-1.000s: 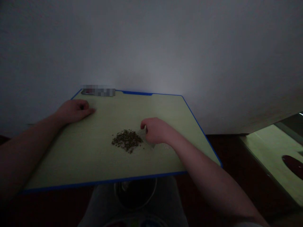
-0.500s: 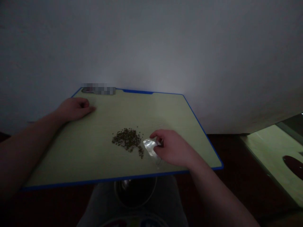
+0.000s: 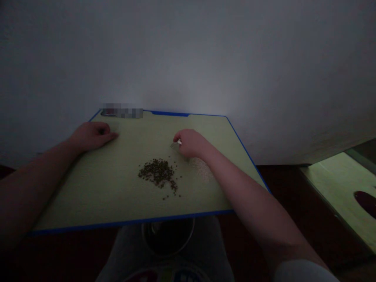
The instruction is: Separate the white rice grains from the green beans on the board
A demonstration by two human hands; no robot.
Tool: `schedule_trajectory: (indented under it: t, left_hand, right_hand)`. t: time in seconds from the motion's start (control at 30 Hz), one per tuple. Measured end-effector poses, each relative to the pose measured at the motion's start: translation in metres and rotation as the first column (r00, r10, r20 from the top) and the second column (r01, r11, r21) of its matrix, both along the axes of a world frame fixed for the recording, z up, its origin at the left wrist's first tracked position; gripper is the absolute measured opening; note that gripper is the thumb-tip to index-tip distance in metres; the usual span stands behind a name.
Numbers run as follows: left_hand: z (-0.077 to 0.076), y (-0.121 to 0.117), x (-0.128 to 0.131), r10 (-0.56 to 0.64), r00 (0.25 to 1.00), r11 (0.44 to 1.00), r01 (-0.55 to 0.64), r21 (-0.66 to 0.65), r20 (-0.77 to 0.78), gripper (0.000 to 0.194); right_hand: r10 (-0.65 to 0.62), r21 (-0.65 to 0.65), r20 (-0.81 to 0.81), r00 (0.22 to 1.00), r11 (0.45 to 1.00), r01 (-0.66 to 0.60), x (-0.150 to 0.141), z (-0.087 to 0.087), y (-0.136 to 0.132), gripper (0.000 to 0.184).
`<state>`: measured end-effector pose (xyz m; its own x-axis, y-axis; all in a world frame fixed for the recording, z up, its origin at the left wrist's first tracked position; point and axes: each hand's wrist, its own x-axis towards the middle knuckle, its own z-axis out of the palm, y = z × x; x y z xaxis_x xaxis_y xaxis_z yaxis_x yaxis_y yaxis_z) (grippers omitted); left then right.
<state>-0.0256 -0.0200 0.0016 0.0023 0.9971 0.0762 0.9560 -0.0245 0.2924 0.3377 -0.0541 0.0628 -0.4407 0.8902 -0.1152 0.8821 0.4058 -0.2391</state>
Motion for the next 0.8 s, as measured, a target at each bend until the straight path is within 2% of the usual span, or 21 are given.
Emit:
schedule_trajectory:
  t: [0.1,0.3,0.43,0.57,0.67,0.8]
  left_hand:
    - [-0.004,0.002,-0.003,-0.023,1.000,1.000,0.022,0.014,0.012,0.038]
    - [-0.006,0.004,-0.005,-0.016,1.000,1.000,0.016,0.016,0.014,0.039]
    - [-0.003,0.002,-0.002,0.001,1.000,1.000,-0.001,0.007,-0.006,0.039]
    - [-0.002,0.002,-0.002,-0.003,1.000,1.000,0.003,0.023,-0.010,0.038]
    - [-0.004,0.003,-0.003,-0.020,1.000,0.999,0.020,0.034,-0.008,0.039]
    - [-0.004,0.002,-0.003,-0.012,1.000,1.000,0.012,0.027,-0.002,0.039]
  right_hand:
    - [0.046,-0.023,0.017,0.999,0.999,-0.046,-0.005,-0.004,-0.003,0.048]
    - [0.069,-0.090,0.001,0.998,0.994,-0.068,0.003,-0.007,-0.039,0.047]
    - [-0.038,-0.134,-0.131,0.991,0.991,0.021,0.024,-0.009,-0.067,0.046]
    - [-0.137,-0.178,-0.301,0.944,0.980,0.086,0.055,-0.017,-0.095,0.041]
    - [-0.187,-0.187,-0.322,0.928,0.973,0.132,0.068,-0.024,-0.111,0.040]
    - [-0.148,-0.112,-0.298,0.943,0.987,0.119,0.061,-0.026,-0.116,0.042]
